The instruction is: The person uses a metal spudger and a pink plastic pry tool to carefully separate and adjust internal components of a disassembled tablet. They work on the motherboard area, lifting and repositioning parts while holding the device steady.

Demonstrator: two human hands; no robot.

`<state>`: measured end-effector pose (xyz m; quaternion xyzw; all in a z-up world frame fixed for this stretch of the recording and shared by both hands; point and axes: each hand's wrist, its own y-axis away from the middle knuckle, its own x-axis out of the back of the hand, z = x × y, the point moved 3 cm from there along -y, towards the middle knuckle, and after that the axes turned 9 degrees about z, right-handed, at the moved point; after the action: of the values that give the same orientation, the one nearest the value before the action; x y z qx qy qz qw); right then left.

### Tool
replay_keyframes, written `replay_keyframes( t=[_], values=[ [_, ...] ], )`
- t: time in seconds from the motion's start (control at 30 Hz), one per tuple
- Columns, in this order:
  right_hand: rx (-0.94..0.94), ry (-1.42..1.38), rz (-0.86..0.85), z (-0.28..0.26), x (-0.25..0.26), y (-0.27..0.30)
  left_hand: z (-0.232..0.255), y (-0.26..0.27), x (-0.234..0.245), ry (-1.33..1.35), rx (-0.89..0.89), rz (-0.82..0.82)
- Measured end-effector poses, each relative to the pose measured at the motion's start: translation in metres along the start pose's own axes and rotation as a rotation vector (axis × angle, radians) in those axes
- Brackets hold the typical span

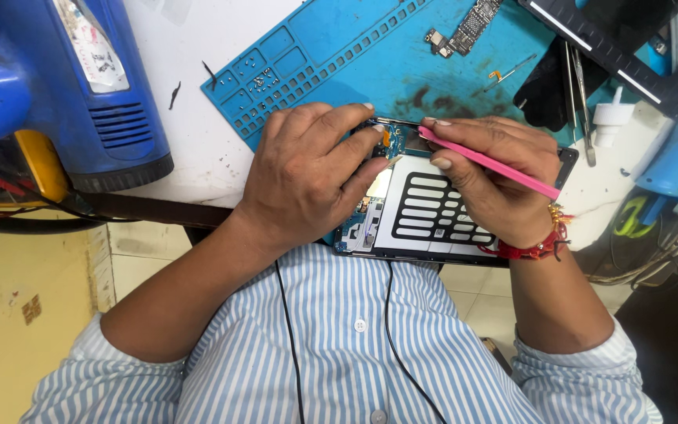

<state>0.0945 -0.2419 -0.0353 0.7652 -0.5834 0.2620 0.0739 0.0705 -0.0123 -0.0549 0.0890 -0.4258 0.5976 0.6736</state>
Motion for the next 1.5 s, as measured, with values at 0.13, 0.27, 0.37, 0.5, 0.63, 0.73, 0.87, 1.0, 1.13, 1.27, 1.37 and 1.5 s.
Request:
replay_keyframes(
  t=[0.13, 0.27, 0.37, 0.5, 0.63, 0.73, 0.87, 1.0, 1.13, 1.27, 1.37, 1.5],
  values=[
    [-0.002, 0.019, -0.015, 0.001, -0.0005, -0.0004, -0.0003, 0.0005, 0.0, -0.001, 0.0, 0.001],
    [0.013, 0.034, -0.034, -0.0001, -0.0006, -0.0032, -0.0002, 0.0002, 0.0004, -0.001, 0.0, 0.003],
    [0.028, 0.059, -0.053, -0.0013, -0.0004, -0.0043, -0.0004, 0.0002, 0.0001, -0.004, -0.004, 0.004],
    [0.082, 0.098, -0.079, -0.003, -0.0004, -0.0062, -0.0003, 0.0004, 0.0004, -0.001, 0.0, 0.002],
    [0.079, 0.104, -0.082, -0.0032, -0.0007, -0.0071, -0.0002, 0.0003, 0.0008, -0.004, -0.004, 0.005],
    [0.081, 0.104, -0.079, -0.0031, -0.001, -0.0063, -0.0006, 0.0004, 0.0005, -0.006, -0.006, 0.005],
    [0.081, 0.084, -0.07, -0.0045, 0.0001, -0.0056, -0.0007, 0.0, 0.0005, -0.001, -0.004, 0.001],
    [0.068, 0.066, -0.063, -0.0052, 0.001, -0.0062, -0.0008, -0.0006, 0.0015, 0.006, 0.001, 0.005],
    [0.068, 0.082, -0.059, -0.0043, 0.0013, -0.0053, -0.0006, -0.0002, 0.0009, 0.002, -0.001, 0.0],
    [0.096, 0.102, -0.058, -0.0044, -0.0001, -0.0064, -0.0008, -0.0003, 0.0014, 0.005, 0.001, 0.008],
    [0.108, 0.127, -0.06, -0.0049, -0.0004, -0.0059, -0.0008, -0.0004, 0.0012, 0.001, 0.001, 0.007],
    [0.111, 0.133, -0.058, -0.0051, -0.0001, -0.0049, -0.0004, -0.0003, 0.0006, -0.005, 0.002, 0.005]
  ],
)
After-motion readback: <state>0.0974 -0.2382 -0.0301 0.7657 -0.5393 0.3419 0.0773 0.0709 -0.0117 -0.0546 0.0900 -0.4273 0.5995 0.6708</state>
